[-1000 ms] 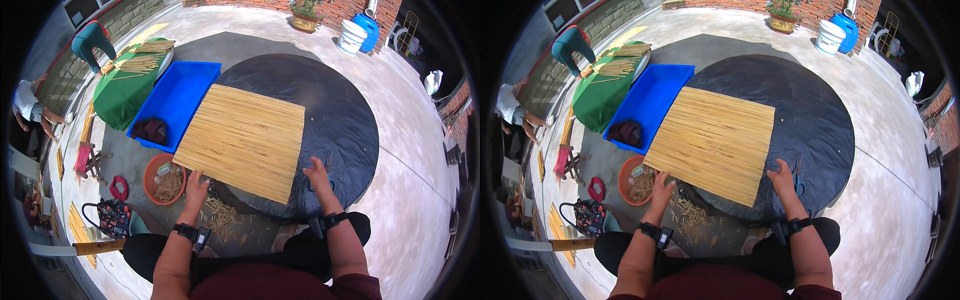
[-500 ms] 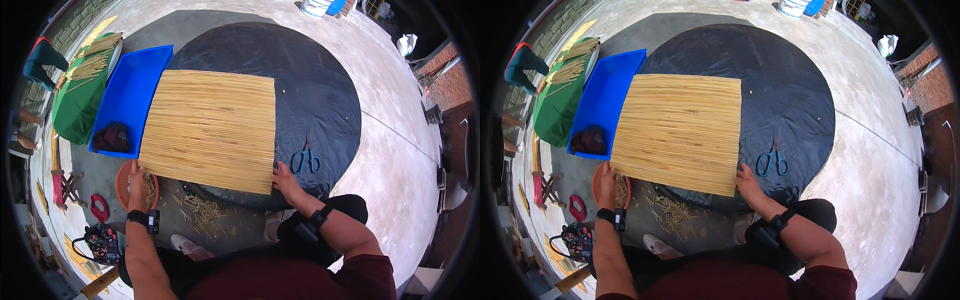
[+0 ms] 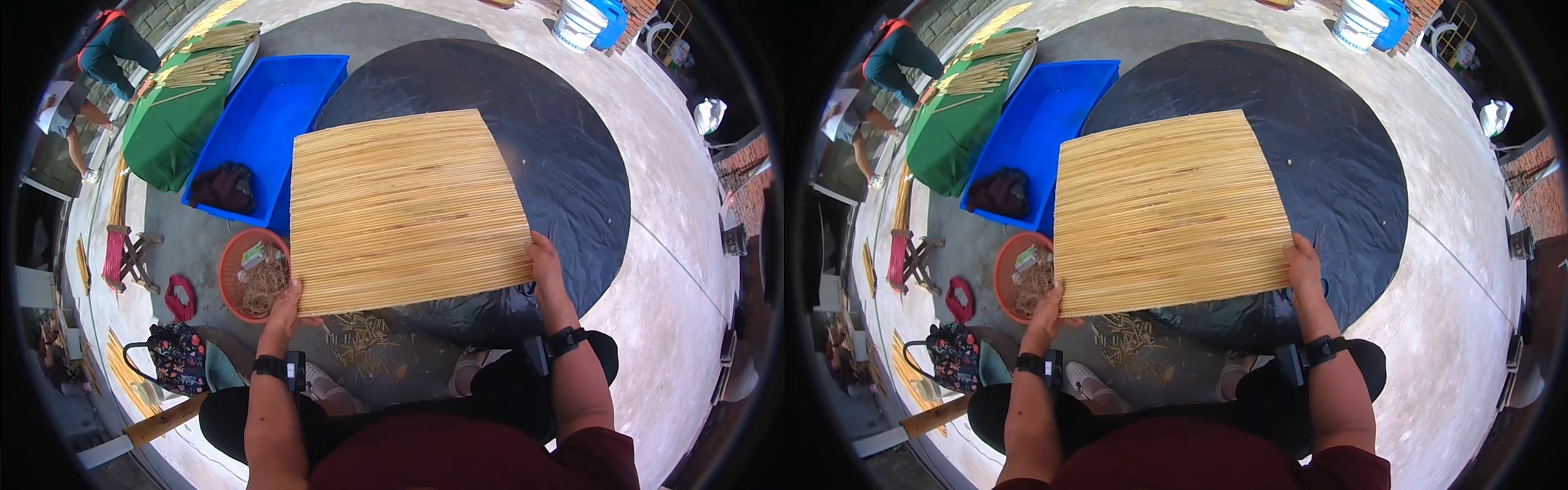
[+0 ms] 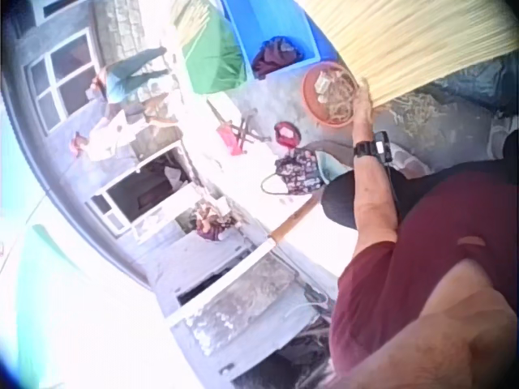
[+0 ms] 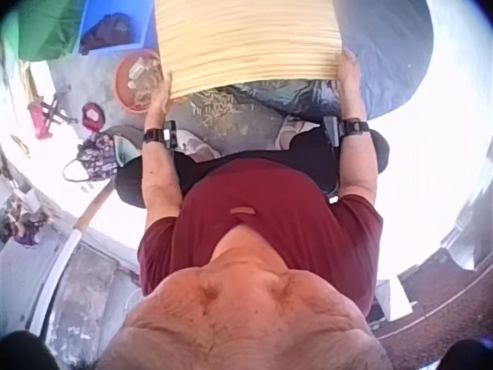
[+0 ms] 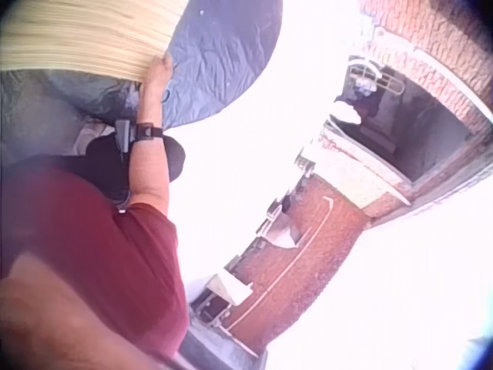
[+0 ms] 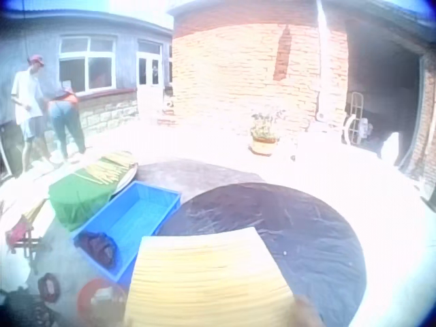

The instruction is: The person aligns several bamboo slats on a flat surface, collects thin bamboo sticks from a basket, and uses shears to trim a large bundle of these sticks to a uniform length while others assist in the background.

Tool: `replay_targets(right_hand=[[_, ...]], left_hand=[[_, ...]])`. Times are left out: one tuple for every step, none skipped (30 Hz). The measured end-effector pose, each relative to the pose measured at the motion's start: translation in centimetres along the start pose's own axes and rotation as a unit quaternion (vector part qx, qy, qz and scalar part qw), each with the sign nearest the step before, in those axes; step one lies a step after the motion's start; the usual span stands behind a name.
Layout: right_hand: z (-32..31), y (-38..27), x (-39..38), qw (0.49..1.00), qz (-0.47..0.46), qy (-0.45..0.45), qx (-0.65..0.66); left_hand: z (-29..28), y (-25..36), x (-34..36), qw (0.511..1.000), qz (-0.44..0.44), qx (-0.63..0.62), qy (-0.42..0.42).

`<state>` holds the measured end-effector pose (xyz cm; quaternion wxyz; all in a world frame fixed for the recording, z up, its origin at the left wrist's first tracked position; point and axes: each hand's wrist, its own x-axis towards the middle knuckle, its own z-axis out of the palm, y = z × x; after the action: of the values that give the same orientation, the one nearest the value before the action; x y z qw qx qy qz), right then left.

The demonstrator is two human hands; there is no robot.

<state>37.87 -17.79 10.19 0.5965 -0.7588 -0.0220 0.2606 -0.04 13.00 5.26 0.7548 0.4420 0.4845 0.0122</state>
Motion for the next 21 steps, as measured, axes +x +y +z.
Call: replay_targets(right_hand=[[0.1,-0.9,-0.3,1.000,0.000,-0.009,0.006],[0.3,-1.8,-1.0,1.000,0.001,-0.014,0.011],[0.8,-2.4,-1.4,1.000,0.001,-0.007,-0.003],[1.2,-2.6,-1.5,1.000,0.001,0.006,-0.018],[0.9,-2.5,-1.2,1.000,-0.003,-0.008,-0.016],[0.3,-2.0,-0.6,0.999,-0.032,-0.007,-0.030],[-0.1,-1.7,0.0,0.997,-0.059,-0.003,-0.043],[-0.1,-1.1,0.7,0.997,-0.060,-0.009,-0.043],[0.0,-0.8,0.7,0.968,-0.169,0.047,-0.181],[-0.1,-0.4,0.5,0.904,-0.273,0.101,-0.313],[0.8,0.4,0.7,0.868,-0.331,0.114,-0.353],[2.0,-0.2,0.0,0.867,-0.324,0.107,-0.363],[2.9,-0.9,-0.8,0.868,-0.342,0.052,-0.357],[2.8,-1.1,-1.6,0.867,-0.357,0.001,-0.348],[2.9,-1.0,-2.0,0.867,-0.355,-0.002,-0.350],[3.0,-0.9,-2.4,0.881,-0.311,-0.054,-0.352],[2.9,-0.9,-2.7,0.891,-0.266,-0.105,-0.352],[3.1,-0.9,-3.2,0.892,-0.265,-0.113,-0.349],[3.1,-1.1,-3.7,0.868,-0.267,-0.128,-0.399],[3.3,-1.1,-4.1,0.841,-0.268,-0.142,-0.448],[3.2,-0.9,-4.3,0.841,-0.269,-0.144,-0.447]], left_hand=[[0.7,-0.1,-0.4,0.998,0.030,-0.061,0.016],[1.2,-0.4,-0.4,0.991,0.062,-0.119,0.026],[1.1,-1.0,-0.3,0.984,0.100,-0.147,0.027],[0.9,-1.7,0.0,0.975,0.138,-0.173,0.023],[1.0,-2.5,0.2,0.973,0.146,-0.176,0.034],[1.2,-3.3,0.4,0.971,0.147,-0.189,0.028],[1.8,-3.6,0.1,0.969,0.146,-0.199,0.019],[2.4,-4.0,0.0,0.968,0.149,-0.202,0.024],[3.5,-4.7,-0.2,0.966,0.144,-0.213,0.033],[4.1,-5.3,-0.6,0.964,0.137,-0.224,0.041],[4.0,-5.4,-0.7,0.964,0.132,-0.227,0.043],[3.9,-5.3,-1.1,0.965,0.094,-0.242,0.025],[3.8,-5.5,-1.5,0.965,0.053,-0.257,0.008],[3.8,-5.8,-1.9,0.963,0.014,-0.269,-0.013],[3.4,-5.8,-1.9,0.962,0.011,-0.271,-0.011],[2.9,-5.9,-2.2,0.963,0.007,-0.263,-0.054],[2.5,-6.0,-2.5,0.962,0.003,-0.255,-0.097],[1.6,-6.6,-2.8,0.963,0.003,-0.256,-0.089],[0.8,-7.2,-3.0,0.961,0.012,-0.250,-0.115],[0.2,-7.8,-3.3,0.960,0.022,-0.243,-0.141],[0.3,-8.2,-3.5,0.960,0.022,-0.243,-0.139]])
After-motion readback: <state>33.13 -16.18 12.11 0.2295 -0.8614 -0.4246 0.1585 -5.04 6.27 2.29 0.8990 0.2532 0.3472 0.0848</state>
